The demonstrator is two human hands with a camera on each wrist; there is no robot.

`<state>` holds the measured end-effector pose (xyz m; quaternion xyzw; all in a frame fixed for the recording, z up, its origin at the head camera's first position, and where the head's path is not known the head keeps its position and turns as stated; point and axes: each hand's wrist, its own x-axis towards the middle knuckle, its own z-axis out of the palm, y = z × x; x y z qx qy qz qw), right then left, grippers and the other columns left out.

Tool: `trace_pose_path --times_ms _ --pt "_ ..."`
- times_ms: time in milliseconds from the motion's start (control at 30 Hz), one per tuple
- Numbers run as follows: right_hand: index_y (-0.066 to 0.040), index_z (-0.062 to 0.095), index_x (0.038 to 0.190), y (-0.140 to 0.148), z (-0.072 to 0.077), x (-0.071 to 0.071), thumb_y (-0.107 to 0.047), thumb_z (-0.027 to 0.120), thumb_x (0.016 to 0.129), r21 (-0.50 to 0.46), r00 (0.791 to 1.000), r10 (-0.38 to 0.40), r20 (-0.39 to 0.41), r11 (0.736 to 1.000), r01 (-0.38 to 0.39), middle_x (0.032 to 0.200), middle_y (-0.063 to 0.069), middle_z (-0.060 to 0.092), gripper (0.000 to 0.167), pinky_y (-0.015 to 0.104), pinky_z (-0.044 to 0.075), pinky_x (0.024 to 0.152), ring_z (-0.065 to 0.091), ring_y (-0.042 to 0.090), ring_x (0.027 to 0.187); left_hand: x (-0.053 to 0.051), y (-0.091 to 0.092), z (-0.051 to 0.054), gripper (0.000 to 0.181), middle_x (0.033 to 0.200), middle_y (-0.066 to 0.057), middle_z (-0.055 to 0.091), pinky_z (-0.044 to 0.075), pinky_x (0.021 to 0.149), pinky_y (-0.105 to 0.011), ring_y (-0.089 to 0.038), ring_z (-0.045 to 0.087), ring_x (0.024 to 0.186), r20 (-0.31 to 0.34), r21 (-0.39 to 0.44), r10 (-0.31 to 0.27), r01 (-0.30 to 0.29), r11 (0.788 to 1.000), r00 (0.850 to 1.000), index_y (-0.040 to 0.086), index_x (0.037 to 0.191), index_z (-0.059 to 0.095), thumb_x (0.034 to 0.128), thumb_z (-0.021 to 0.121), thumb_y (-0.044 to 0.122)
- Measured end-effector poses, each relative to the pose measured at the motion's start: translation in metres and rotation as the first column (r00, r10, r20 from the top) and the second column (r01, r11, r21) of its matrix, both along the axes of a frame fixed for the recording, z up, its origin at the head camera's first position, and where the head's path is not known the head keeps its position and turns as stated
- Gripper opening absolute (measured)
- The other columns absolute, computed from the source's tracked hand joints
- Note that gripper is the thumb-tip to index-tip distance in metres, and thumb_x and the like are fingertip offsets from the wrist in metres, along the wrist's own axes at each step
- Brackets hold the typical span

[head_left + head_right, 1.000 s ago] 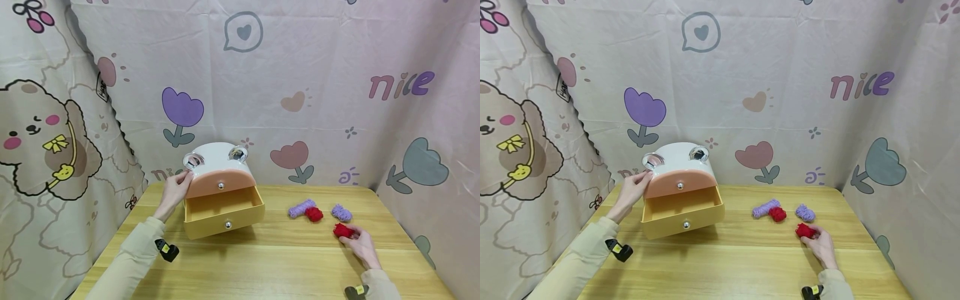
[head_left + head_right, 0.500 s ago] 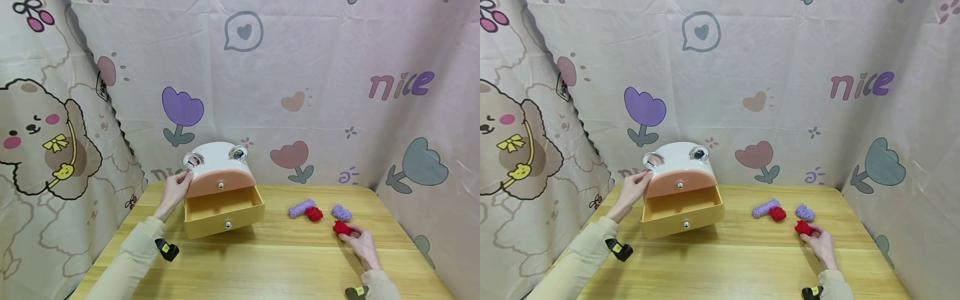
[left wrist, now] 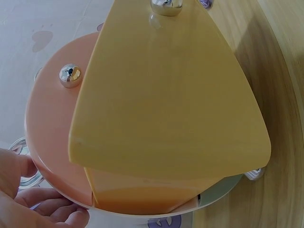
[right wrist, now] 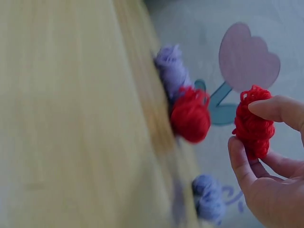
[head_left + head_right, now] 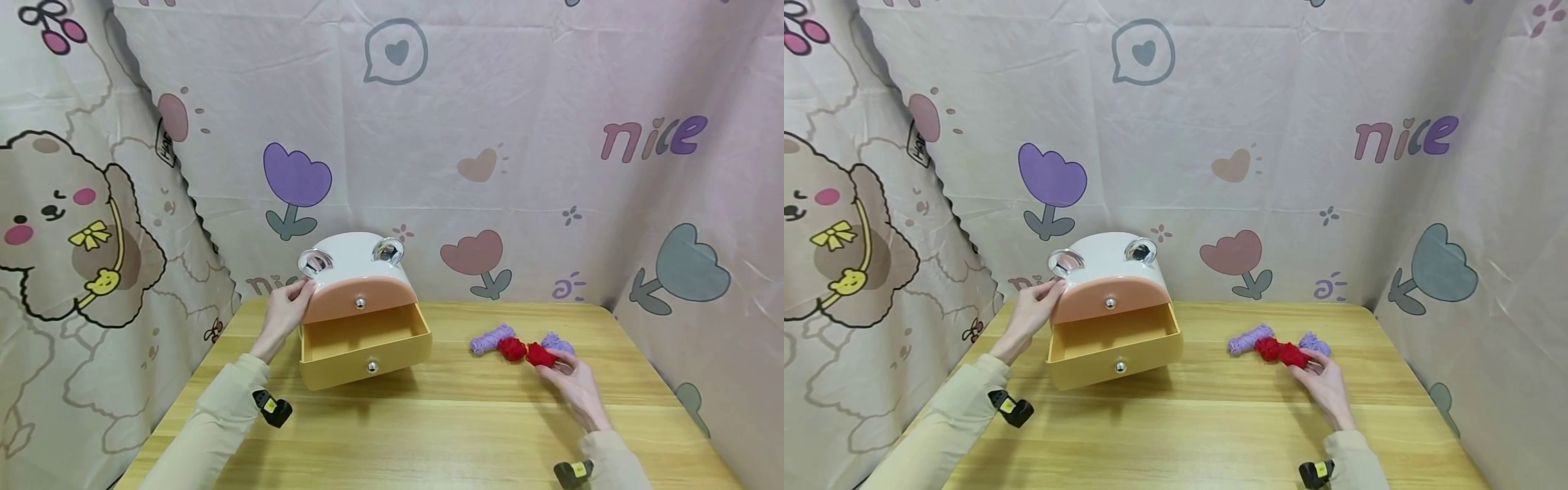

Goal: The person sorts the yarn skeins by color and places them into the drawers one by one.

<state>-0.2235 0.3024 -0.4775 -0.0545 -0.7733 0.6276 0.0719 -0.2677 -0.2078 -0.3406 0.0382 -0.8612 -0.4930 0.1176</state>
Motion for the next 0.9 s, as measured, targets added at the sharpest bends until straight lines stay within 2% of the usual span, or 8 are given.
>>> trace_pose_path --times_ms 233,533,767,833,900 --pt "0.018 0.049 0.132 -0.022 0.019 -0.004 0.004 0.072 0.088 -0.062 0.994 0.069 -0.084 0.995 -0.075 0.092 -0.027 0.068 0.051 0.007 0.053 0.079 0.063 -0.01 0.09 -0.001 0.001 0.0 0.053 0.148 -0.021 0.049 0.034 0.122 -0.046 -0.035 0.042 0.146 0.002 0.003 -0.004 0.004 1.0 1.0 0.001 0.146 0.049 0.1045 0.052 0.034" --pt "0.015 0.046 0.137 -0.056 0.044 -0.009 0.001 0.071 0.089 -0.069 0.985 0.153 -0.076 0.985 -0.158 0.099 -0.023 0.066 0.057 0.01 0.055 0.083 0.064 -0.009 0.094 -0.003 0.0 -0.002 0.054 0.15 -0.02 0.048 0.034 0.122 -0.045 -0.034 0.041 0.146 0.004 0.016 -0.005 0.005 1.0 1.0 0.002 0.147 0.048 0.1039 0.052 0.034" --pt "0.014 0.048 0.137 -0.082 0.057 -0.015 0.002 0.072 0.087 -0.065 0.967 0.223 -0.121 0.971 -0.231 0.103 -0.019 0.068 0.056 0.011 0.055 0.086 0.065 -0.005 0.097 -0.003 0.0 -0.002 0.055 0.151 -0.02 0.047 0.034 0.123 -0.045 -0.034 0.04 0.147 0.017 0.014 -0.009 0.009 1.0 1.0 0.003 0.148 0.046 0.1041 0.051 0.035" --pt "0.014 0.05 0.136 -0.09 0.061 -0.017 0.003 0.072 0.087 -0.067 0.96 0.243 -0.14 0.965 -0.254 0.105 -0.015 0.069 0.055 0.011 0.055 0.086 0.066 -0.004 0.097 -0.002 0.0 -0.001 0.055 0.152 -0.02 0.046 0.033 0.123 -0.045 -0.034 0.04 0.147 0.019 0.015 -0.009 0.008 1.0 1.0 0.003 0.149 0.046 0.1041 0.051 0.035" --pt "0.013 0.05 0.136 -0.098 0.064 -0.018 0.003 0.071 0.087 -0.067 0.952 0.263 -0.156 0.959 -0.276 0.11 -0.004 0.072 0.054 0.013 0.055 0.085 0.066 -0.004 0.097 -0.002 0.0 -0.001 0.055 0.152 -0.02 0.046 0.034 0.123 -0.045 -0.034 0.04 0.147 0.02 0.015 -0.008 0.008 1.0 1.0 0.003 0.149 0.046 0.1041 0.051 0.035"
